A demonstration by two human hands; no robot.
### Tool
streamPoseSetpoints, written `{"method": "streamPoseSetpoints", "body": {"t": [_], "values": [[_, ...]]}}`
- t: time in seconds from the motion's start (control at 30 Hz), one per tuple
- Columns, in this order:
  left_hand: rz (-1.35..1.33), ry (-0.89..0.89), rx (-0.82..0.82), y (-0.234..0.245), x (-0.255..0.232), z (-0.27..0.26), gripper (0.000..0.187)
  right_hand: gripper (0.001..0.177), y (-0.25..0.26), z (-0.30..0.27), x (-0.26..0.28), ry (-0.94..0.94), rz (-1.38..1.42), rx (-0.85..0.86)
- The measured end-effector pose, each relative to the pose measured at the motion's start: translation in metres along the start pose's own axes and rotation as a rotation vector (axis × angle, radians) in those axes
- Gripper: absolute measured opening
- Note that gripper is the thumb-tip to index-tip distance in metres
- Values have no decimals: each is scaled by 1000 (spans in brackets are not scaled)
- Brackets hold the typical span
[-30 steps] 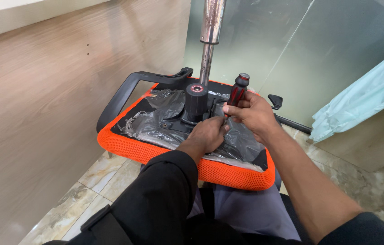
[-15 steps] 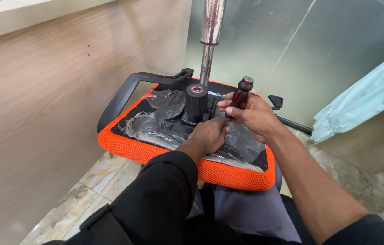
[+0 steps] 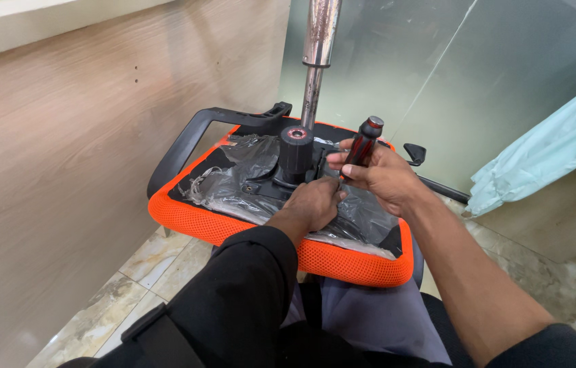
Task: The person uses a screwdriver to tighten a screw on the central column of an orange office chair base. The chair is placed on their lap while they work on the mechanism.
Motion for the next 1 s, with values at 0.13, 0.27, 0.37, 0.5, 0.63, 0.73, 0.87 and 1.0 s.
{"method": "streamPoseSetpoints", "body": {"t": [0.13, 0.27, 0.37, 0.5, 0.63, 0.73, 0.87, 1.0], "values": [[-86, 91, 33, 3, 5, -4, 39, 29, 2, -3, -1, 57, -166, -177], [-71, 44, 4, 3, 3, -1, 39, 33, 0, -5, -6, 69, -343, -316], [-61, 18, -5, 0, 4, 0, 37, 32, -8, -1, -9, 57, -208, -185], [-70, 35, -15, 2, 6, 0, 38, 37, -5, -4, -3, -21, 1, 54], [-98, 65, -3, 6, 5, -4, 36, 39, -6, -9, 4, 28, -110, -61], [-136, 81, 4, 8, 4, -6, 36, 40, -10, -13, 9, 63, -313, -196], [-109, 37, -18, 6, 3, -3, 32, 41, -7, -15, 2, -22, -481, -360], [-101, 10, -60, 3, 5, -1, 32, 39, -7, -7, -3, 30, -129, -111]]}}
Point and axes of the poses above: each hand's wrist, its own z-axis towards the middle knuckle, its own y-axis out of the back of the hand, x = y × z, the point moved 6 cm from there along z, towards the middle knuckle, and after that the axes turned 6 degrees about z, right-handed, at the moved point
